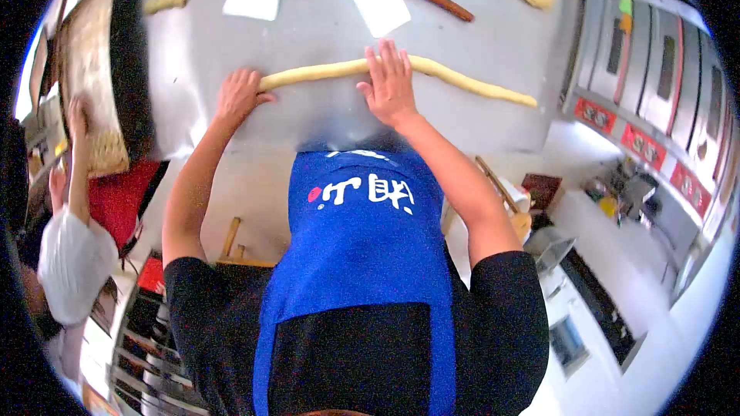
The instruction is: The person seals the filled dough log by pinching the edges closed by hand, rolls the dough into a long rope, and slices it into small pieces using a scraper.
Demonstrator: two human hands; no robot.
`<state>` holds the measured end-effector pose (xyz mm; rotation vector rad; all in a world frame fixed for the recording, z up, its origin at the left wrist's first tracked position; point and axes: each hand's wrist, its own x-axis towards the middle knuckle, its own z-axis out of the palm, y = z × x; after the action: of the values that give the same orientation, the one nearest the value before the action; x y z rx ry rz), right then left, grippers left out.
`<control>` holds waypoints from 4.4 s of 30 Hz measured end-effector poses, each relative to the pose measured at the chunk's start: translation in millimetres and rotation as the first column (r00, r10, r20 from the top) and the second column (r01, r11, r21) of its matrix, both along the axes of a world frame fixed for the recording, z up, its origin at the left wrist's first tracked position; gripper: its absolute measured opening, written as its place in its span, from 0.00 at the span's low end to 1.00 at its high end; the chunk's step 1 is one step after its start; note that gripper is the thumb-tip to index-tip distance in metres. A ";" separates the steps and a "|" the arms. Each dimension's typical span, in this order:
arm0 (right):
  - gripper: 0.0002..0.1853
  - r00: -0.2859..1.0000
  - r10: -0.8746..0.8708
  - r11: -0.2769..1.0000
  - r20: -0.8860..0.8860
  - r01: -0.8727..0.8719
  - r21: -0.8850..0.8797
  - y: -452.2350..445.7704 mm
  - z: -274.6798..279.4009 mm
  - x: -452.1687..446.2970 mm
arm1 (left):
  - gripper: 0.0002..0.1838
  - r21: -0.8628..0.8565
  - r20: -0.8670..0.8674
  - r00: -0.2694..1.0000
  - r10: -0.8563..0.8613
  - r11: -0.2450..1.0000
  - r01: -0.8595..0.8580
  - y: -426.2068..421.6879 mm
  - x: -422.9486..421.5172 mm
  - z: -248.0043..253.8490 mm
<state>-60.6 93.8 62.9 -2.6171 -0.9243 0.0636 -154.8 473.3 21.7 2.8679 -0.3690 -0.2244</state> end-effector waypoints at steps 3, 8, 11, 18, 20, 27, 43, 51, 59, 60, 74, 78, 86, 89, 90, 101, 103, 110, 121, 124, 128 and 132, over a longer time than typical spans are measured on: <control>0.39 0.998 -0.049 0.999 -0.049 0.050 0.011 -40.9 10.8 -25.8 | 0.40 0.031 -0.077 0.992 0.096 0.995 -0.094 -14.9 0.0 30.2; 0.38 0.958 -0.286 0.957 0.002 0.286 -0.056 -136.3 20.3 -63.3 | 0.45 -0.129 0.149 0.966 0.213 0.972 -0.194 -93.5 15.2 31.6; 0.38 0.910 -0.406 0.909 0.089 0.412 -0.067 -189.4 18.1 -59.7 | 0.42 -0.259 0.120 0.975 0.185 0.954 -0.149 -178.3 53.8 35.1; 0.37 0.908 -0.386 0.920 0.163 0.393 -0.011 -247.8 8.1 18.8 | 0.43 -0.190 0.252 0.967 0.045 0.982 0.004 -336.3 150.3 28.4; 0.37 0.933 -0.336 0.933 0.131 0.348 -0.088 -254.9 4.6 40.7 | 0.43 -0.087 0.220 0.975 0.016 0.996 0.003 -354.4 139.8 16.9; 0.40 0.999 -0.035 0.993 0.001 0.035 -0.110 -300.1 -9.9 23.2 | 0.43 0.089 0.179 0.983 -0.046 0.996 0.030 -371.2 68.8 10.9; 0.38 0.901 -0.406 0.884 0.157 0.430 -0.185 -343.6 -9.4 57.8 | 0.48 0.026 0.175 0.957 -0.230 0.973 0.229 -512.2 131.9 9.3; 0.37 0.899 -0.429 0.880 0.087 0.438 -0.184 -357.0 -12.3 -13.1 | 0.42 -0.072 0.147 0.950 -0.275 0.955 0.288 -504.9 100.1 9.8; 0.36 0.894 -0.418 0.890 0.159 0.438 -0.125 -360.1 -19.7 79.1 | 0.41 0.009 0.183 0.983 -0.029 1.000 0.027 -519.3 167.6 10.3; 0.37 0.928 -0.342 0.928 0.145 0.358 -0.100 -366.7 -22.6 78.0 | 0.40 0.021 0.196 0.978 -0.070 0.998 0.067 -520.3 161.6 10.6; 0.42 0.794 -0.450 0.574 -0.408 0.608 0.549 -490.9 -35.1 58.1 | 0.53 0.045 0.120 0.993 0.022 0.999 -0.028 -640.8 151.7 18.5; 0.48 0.846 -0.290 0.671 -0.448 0.513 0.534 -469.1 -17.8 54.9 | 0.52 0.093 0.123 0.992 -0.011 0.996 0.000 -639.5 150.3 15.2; 0.48 0.737 -0.291 0.419 -0.610 0.671 0.611 -445.4 -40.9 56.6 | 0.47 -0.120 0.196 0.981 -0.005 0.992 0.029 -603.0 155.2 19.0; 0.45 0.718 -0.335 0.341 -0.610 0.696 0.632 -458.6 -15.7 61.8 | 0.37 -0.482 -0.116 0.896 0.428 0.764 -0.428 -542.5 178.5 28.6; 0.44 0.704 -0.373 0.395 -0.604 0.710 0.584 -463.4 -10.4 59.0 | 0.35 -0.425 -0.152 0.804 0.575 0.697 -0.578 -511.5 187.2 35.5; 0.39 0.594 -0.526 0.367 -0.609 0.804 0.468 -447.7 -5.3 62.5 | 0.58 0.186 -0.049 0.548 0.835 0.547 -0.816 -330.7 245.8 25.7; 0.39 0.572 -0.554 0.361 -0.605 0.820 0.444 -454.3 -10.6 64.5 | 0.52 0.408 -0.049 0.734 0.677 0.684 -0.604 -315.7 244.0 17.4; 0.36 0.621 -0.685 0.506 -0.380 0.782 0.364 -444.2 6.4 64.6 | 0.07 -0.287 0.102 0.766 0.634 0.756 -0.588 -292.5 206.3 51.6; 0.19 0.924 -0.380 0.900 0.035 0.361 0.242 -386.4 69.3 41.8 | 0.12 -0.369 0.398 0.889 -0.226 0.848 0.381 -582.3 167.4 109.6; 0.12 0.772 -0.636 0.742 0.014 0.605 0.289 -436.3 60.7 37.1 | 0.35 -0.567 0.305 0.929 0.211 0.824 -0.001 -613.9 161.8 94.1; 0.12 0.477 -0.855 0.435 -0.204 0.873 0.218 -477.4 55.2 26.4 | 0.40 -0.323 0.118 0.992 -0.043 0.943 0.079 -663.1 171.6 63.0; 0.17 0.427 -0.862 0.383 -0.273 0.901 0.202 -488.1 27.5 20.1 | 0.37 -0.209 0.009 0.982 -0.191 0.960 0.189 -682.8 192.6 10.7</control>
<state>-40.5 -394.3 90.3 -2.3825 0.5979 -0.1929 37.9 -209.4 32.4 2.6241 -0.6282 -0.2213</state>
